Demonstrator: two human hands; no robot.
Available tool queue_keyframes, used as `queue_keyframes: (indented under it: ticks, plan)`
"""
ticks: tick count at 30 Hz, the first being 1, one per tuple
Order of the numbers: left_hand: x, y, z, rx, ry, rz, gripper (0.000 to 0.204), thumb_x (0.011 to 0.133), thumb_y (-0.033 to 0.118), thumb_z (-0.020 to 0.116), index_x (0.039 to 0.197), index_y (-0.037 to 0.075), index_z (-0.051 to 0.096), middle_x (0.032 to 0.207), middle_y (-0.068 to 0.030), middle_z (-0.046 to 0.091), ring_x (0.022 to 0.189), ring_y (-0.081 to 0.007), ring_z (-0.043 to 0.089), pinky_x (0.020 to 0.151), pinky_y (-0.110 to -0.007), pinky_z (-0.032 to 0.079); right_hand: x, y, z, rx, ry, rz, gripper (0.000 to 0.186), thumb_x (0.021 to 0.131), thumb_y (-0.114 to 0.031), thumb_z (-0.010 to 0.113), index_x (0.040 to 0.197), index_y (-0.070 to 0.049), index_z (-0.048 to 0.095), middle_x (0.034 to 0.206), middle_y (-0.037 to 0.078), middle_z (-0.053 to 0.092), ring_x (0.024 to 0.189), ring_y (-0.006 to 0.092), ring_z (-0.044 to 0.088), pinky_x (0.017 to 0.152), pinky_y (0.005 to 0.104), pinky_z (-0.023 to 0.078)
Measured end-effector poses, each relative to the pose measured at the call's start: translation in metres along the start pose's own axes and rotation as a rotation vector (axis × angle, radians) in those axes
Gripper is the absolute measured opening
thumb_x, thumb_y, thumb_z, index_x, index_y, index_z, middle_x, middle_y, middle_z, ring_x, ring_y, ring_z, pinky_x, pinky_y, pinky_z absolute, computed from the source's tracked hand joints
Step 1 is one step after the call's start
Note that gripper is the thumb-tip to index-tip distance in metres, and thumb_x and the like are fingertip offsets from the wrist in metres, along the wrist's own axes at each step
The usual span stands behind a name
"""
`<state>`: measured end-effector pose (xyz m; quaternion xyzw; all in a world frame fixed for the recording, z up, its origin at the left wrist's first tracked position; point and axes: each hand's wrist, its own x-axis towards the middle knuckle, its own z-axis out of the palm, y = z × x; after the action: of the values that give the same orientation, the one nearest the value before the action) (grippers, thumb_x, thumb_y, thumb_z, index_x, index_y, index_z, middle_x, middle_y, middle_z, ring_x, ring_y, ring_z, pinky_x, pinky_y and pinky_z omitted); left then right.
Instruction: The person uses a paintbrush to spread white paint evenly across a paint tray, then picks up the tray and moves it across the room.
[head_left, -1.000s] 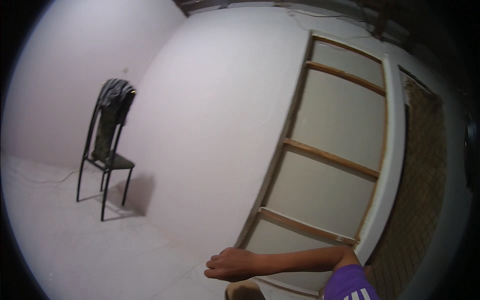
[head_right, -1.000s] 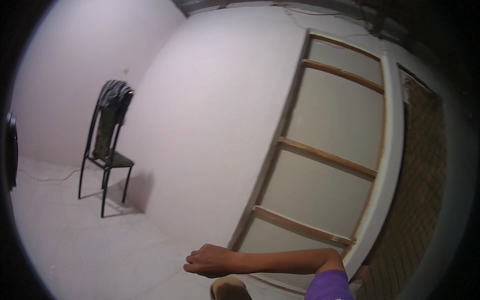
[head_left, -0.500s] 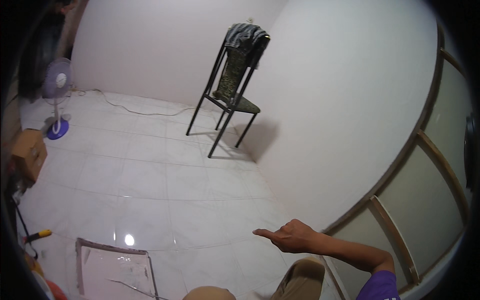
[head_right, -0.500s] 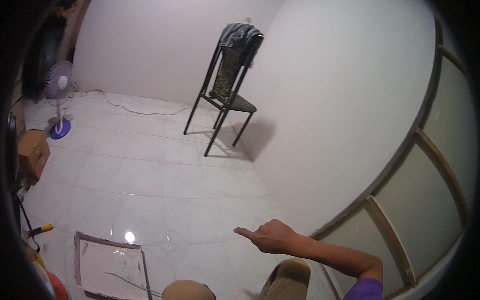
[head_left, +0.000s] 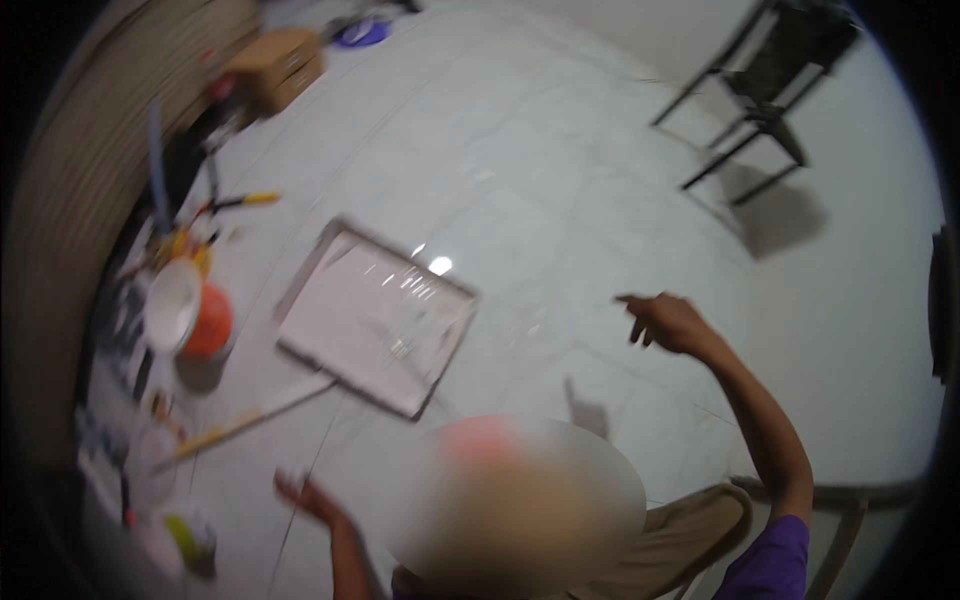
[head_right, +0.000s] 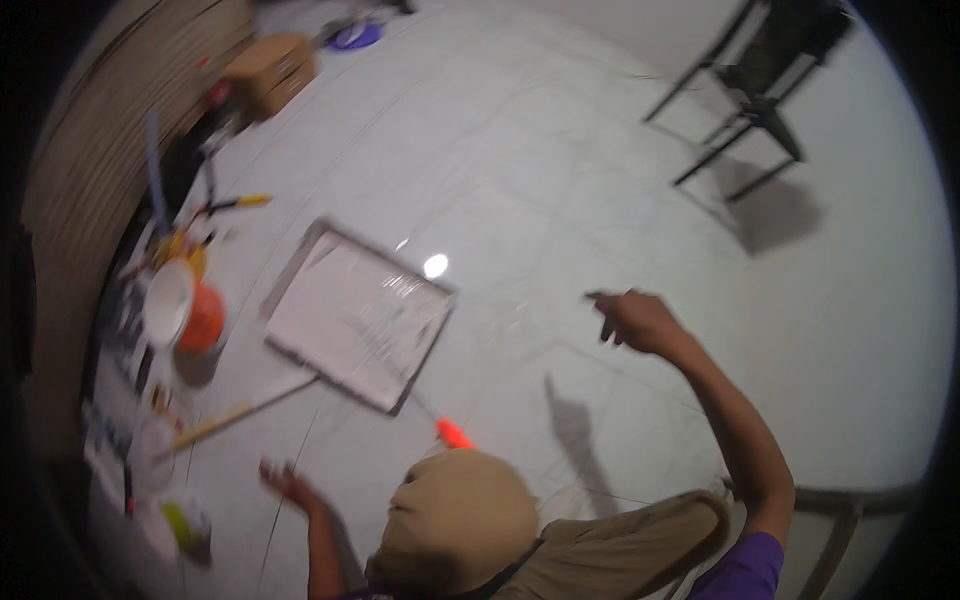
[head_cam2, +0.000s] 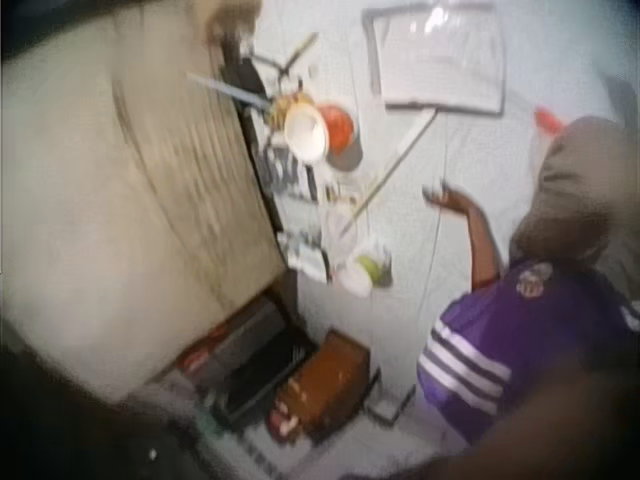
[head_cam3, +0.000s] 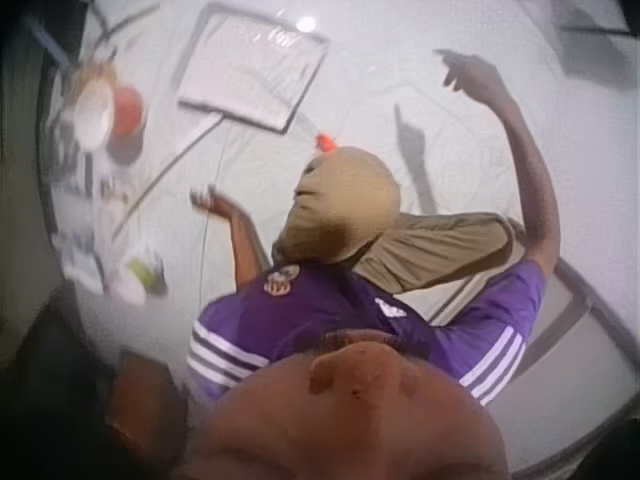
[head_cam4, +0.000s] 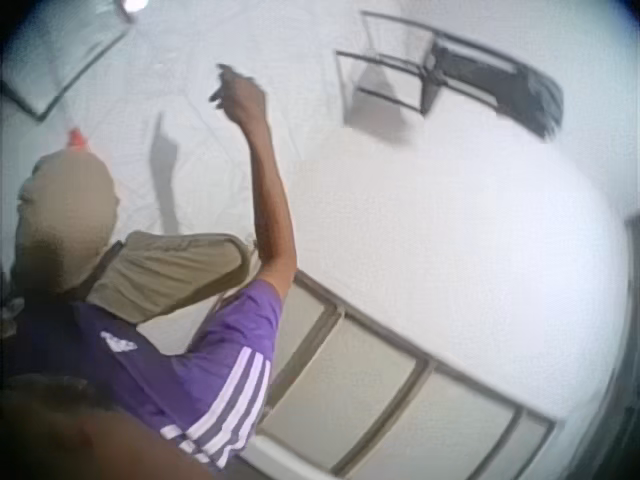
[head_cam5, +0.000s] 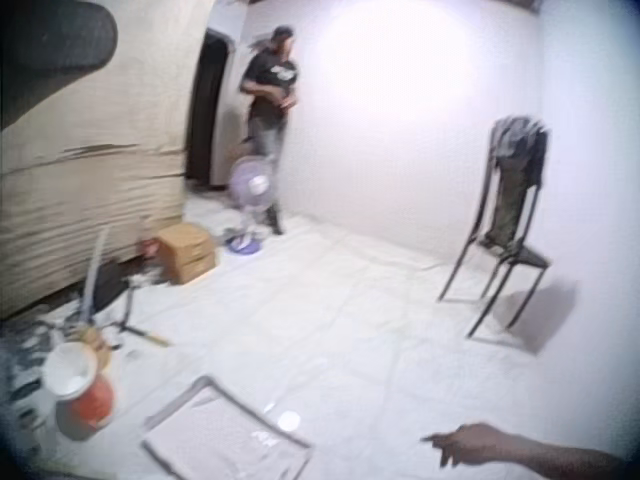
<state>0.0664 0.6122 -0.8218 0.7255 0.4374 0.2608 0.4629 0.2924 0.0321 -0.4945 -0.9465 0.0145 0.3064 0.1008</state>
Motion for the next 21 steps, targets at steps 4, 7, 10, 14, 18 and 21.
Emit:
queue_keyframes:
  ticks: [4, 7, 10, 14, 18, 21]
  plan:
    - [-0.003, 0.114, 0.063, -0.144, -0.281, 0.032, 0.052, 0.098, 0.015, 0.063, 0.146, 0.012, 0.043, 0.131, -0.0121, 0.052, 0.111, -0.0203, 0.056, 0.089, -0.034, 0.051, 0.101, -0.048, 0.001, 0.221, 0.101, -0.016, 0.053, 0.107, -0.050, 0.042, 0.132, -0.009, 0.064, 0.097, 0.012, 0.078, 0.082, 0.0216, 0.075, 0.075, 0.0352, 0.056]
    - [0.002, 0.145, 0.086, -0.048, -0.432, -0.111, 0.066, 0.097, 0.031, 0.069, 0.151, 0.012, 0.036, 0.115, -0.0141, 0.062, 0.093, -0.0196, 0.063, 0.066, -0.031, 0.055, 0.178, -0.068, 0.038, 0.615, 0.096, -0.173, 0.057, 0.104, -0.052, 0.047, 0.131, -0.005, 0.063, 0.116, 0.018, 0.073, 0.102, 0.0266, 0.072, 0.083, 0.0376, 0.056]
    - [-0.001, 0.174, 0.099, 0.026, -0.606, -0.279, 0.074, 0.098, 0.040, 0.067, 0.154, 0.009, 0.029, 0.100, -0.0132, 0.066, 0.079, -0.0182, 0.066, 0.061, -0.030, 0.056, 0.233, -0.094, 0.084, 0.493, 0.134, -0.305, 0.057, 0.103, -0.050, 0.050, 0.134, -0.003, 0.060, 0.127, 0.021, 0.068, 0.119, 0.0358, 0.064, 0.102, 0.0417, 0.049]
    - [-0.018, 0.183, 0.120, 0.043, -0.802, -0.356, 0.089, 0.098, 0.036, 0.068, 0.159, 0.004, 0.013, 0.101, -0.0166, 0.066, 0.084, -0.0201, 0.069, 0.065, -0.033, 0.061, 0.281, -0.104, 0.133, 0.660, 0.064, -0.365, 0.053, 0.104, -0.046, 0.048, 0.135, -0.005, 0.060, 0.129, 0.022, 0.066, 0.123, 0.0348, 0.062, 0.105, 0.0408, 0.047]
    - [-0.028, 0.176, 0.132, -0.046, -0.755, -0.365, 0.088, 0.098, 0.025, 0.067, 0.160, 0.003, 0.007, 0.109, -0.0214, 0.063, 0.094, -0.0261, 0.068, 0.068, -0.036, 0.063, 0.303, -0.126, 0.148, 0.699, 0.082, -0.471, 0.052, 0.104, -0.042, 0.045, 0.135, -0.004, 0.060, 0.128, 0.022, 0.067, 0.121, 0.0344, 0.063, 0.104, 0.0395, 0.047]
    - [-0.030, 0.176, 0.142, -0.089, -0.778, -0.390, 0.087, 0.098, 0.020, 0.064, 0.160, 0.004, 0.005, 0.119, -0.0254, 0.060, 0.098, -0.0298, 0.067, 0.070, -0.036, 0.063, 0.303, -0.133, 0.143, 0.659, 0.034, -0.405, 0.053, 0.104, -0.042, 0.045, 0.135, -0.002, 0.060, 0.128, 0.021, 0.068, 0.122, 0.0344, 0.063, 0.105, 0.0392, 0.047]
